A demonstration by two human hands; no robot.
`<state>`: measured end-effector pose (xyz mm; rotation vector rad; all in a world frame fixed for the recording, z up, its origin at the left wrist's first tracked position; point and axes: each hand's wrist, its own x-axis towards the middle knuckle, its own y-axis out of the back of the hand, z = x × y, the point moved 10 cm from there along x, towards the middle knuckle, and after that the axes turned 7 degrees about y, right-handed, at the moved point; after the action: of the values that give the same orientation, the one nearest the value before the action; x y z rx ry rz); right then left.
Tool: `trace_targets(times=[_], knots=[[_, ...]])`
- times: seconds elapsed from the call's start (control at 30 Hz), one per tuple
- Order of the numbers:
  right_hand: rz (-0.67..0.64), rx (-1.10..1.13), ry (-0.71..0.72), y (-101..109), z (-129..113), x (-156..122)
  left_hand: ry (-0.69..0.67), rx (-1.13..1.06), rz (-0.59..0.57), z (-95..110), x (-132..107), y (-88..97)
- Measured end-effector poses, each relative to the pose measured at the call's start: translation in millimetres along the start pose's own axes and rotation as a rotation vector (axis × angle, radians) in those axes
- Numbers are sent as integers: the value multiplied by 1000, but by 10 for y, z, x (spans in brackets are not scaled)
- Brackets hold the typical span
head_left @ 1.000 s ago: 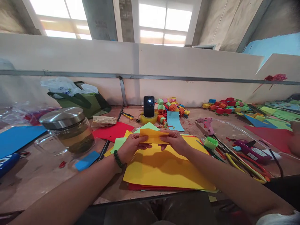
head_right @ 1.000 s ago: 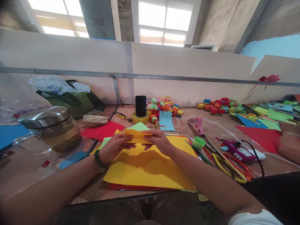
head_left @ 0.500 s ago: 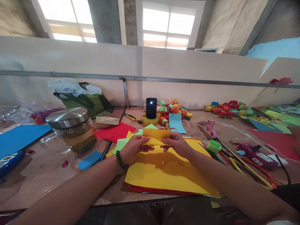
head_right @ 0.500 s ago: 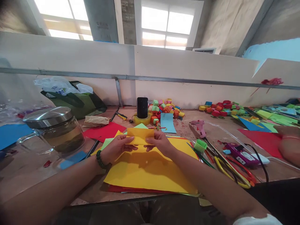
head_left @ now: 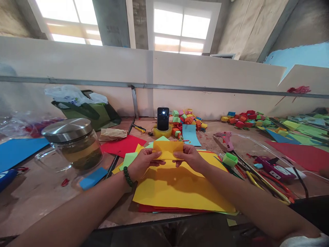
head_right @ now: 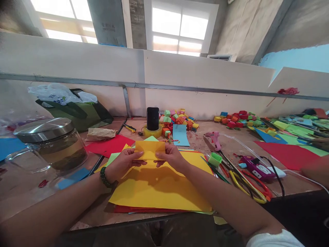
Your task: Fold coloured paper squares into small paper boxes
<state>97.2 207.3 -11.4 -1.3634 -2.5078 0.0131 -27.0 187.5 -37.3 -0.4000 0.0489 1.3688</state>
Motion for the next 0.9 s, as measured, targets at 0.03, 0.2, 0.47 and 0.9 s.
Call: trace_targets(times=[0.03, 0.2, 0.47, 0.9], knots=[[-8, -6, 9, -11, -13, 2, 0, 3, -2, 1, -1, -1], [-37, -44, 52, -18, -33, 12, 9, 2, 3, -10, 6, 11], [-63, -104, 62, 69, 69, 9, -11, 14, -22, -74, 91, 43], [-72, -111, 79, -40, -50, -19, 20, -28, 0, -17, -8, -10]])
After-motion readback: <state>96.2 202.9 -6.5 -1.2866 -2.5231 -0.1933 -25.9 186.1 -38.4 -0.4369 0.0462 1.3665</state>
